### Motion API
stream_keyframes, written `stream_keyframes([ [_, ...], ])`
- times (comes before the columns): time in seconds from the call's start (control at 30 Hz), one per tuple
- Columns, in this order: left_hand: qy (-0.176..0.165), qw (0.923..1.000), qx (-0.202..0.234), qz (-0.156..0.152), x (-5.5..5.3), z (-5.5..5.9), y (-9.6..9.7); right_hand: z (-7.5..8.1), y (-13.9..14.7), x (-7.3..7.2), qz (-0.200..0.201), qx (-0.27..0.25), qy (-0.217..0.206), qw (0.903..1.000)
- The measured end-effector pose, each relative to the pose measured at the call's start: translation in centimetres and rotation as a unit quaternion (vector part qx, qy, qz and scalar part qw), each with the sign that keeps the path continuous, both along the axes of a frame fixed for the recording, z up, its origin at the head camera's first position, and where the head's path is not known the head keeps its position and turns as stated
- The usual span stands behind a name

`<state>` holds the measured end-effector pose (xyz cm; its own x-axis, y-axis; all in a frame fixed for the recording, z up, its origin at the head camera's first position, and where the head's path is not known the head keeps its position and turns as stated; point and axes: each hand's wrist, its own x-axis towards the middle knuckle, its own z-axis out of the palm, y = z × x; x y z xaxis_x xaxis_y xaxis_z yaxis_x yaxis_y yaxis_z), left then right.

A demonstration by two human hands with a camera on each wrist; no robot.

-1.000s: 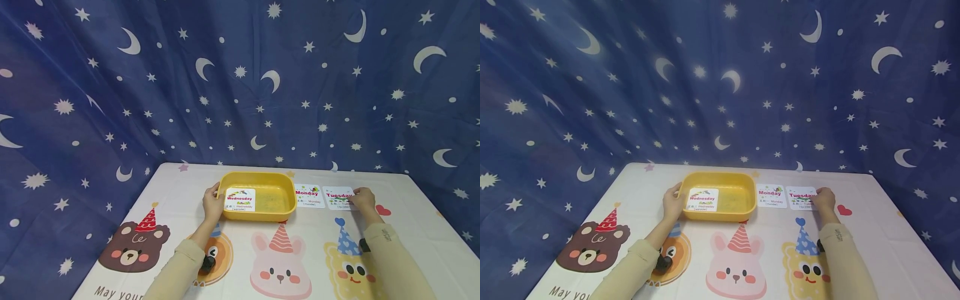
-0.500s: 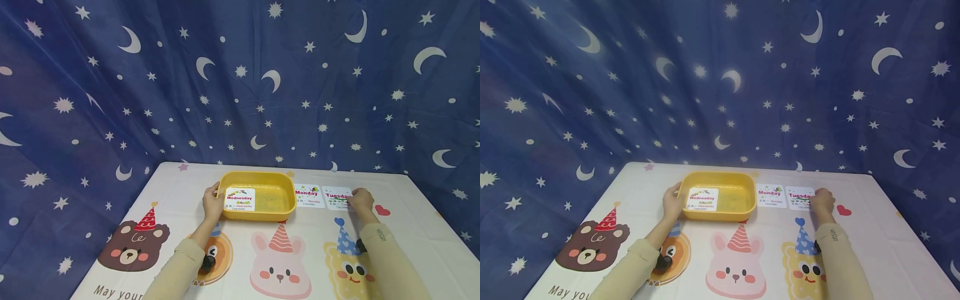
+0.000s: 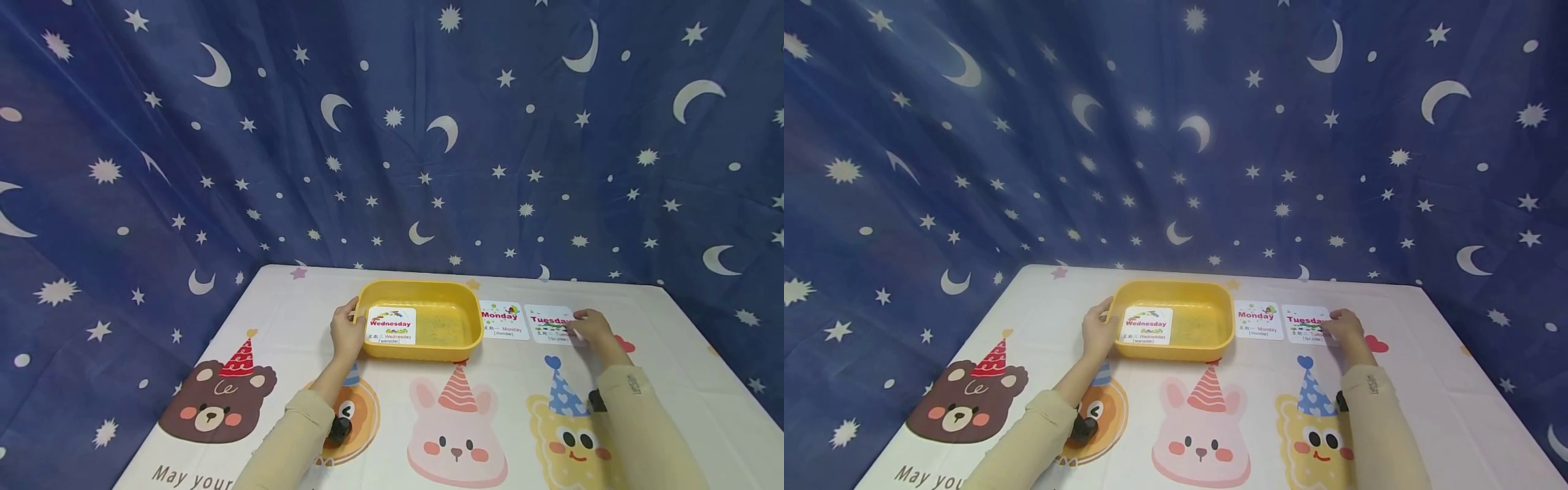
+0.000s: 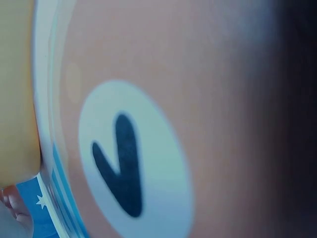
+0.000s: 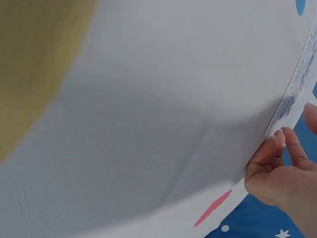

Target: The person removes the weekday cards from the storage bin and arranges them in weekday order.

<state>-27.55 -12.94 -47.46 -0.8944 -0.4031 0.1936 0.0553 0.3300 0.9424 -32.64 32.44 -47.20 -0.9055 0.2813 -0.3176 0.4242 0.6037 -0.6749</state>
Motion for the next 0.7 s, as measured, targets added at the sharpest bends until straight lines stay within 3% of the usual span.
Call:
stream_keyframes([
  [0.33, -0.009, 1.0000, -0.001, 0.001, -0.1, -0.1, 0.1, 0.4, 0.6, 0.3, 0.029, 0.006, 0.011, 0.9995],
  [0.57, -0.012, 0.9999, -0.007, 0.004, -0.2, -0.2, 0.0, 0.7, 0.0, 0.2, -0.047, -0.007, 0.018, 0.9987],
  [0.7, -0.010, 0.9999, -0.007, 0.004, -0.2, -0.1, 0.0, 1.9, -1.7, 0.1, -0.047, 0.014, 0.053, 0.9974],
])
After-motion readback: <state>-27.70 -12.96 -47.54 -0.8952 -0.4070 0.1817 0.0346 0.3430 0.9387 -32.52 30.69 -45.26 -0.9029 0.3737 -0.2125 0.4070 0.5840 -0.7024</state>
